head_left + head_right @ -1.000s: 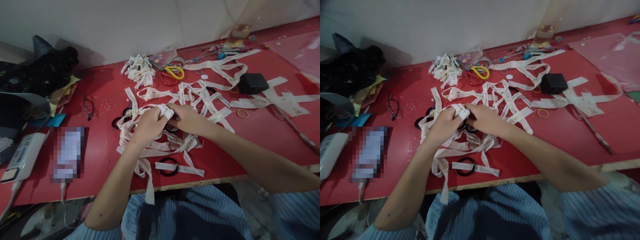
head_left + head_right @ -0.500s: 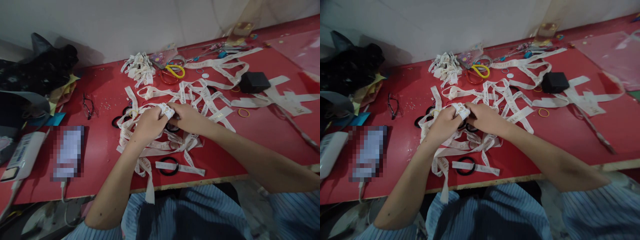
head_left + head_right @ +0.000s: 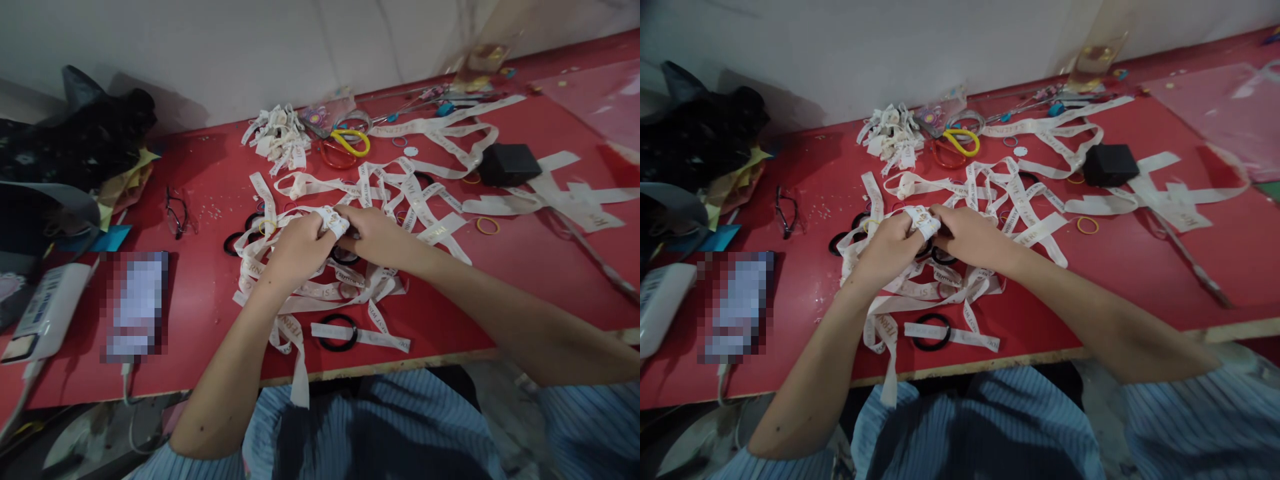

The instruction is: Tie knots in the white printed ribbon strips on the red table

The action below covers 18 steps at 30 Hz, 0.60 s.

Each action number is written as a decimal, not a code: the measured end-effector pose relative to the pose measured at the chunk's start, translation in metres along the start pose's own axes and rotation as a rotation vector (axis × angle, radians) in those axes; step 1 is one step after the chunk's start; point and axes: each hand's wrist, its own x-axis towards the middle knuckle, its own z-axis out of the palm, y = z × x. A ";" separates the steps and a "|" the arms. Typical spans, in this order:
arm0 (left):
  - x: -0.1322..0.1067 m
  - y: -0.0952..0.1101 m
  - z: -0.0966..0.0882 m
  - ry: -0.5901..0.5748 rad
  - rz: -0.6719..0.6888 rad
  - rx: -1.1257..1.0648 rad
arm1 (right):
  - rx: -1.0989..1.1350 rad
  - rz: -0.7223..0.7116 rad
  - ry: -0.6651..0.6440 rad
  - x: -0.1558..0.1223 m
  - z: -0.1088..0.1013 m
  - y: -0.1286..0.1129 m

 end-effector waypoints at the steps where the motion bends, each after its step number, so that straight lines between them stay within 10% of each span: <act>1: 0.000 0.000 0.000 0.002 0.001 0.005 | -0.001 0.003 -0.004 0.000 0.000 0.000; 18: 0.000 0.000 0.000 0.002 0.005 -0.007 | -0.025 0.026 -0.015 0.000 -0.002 -0.004</act>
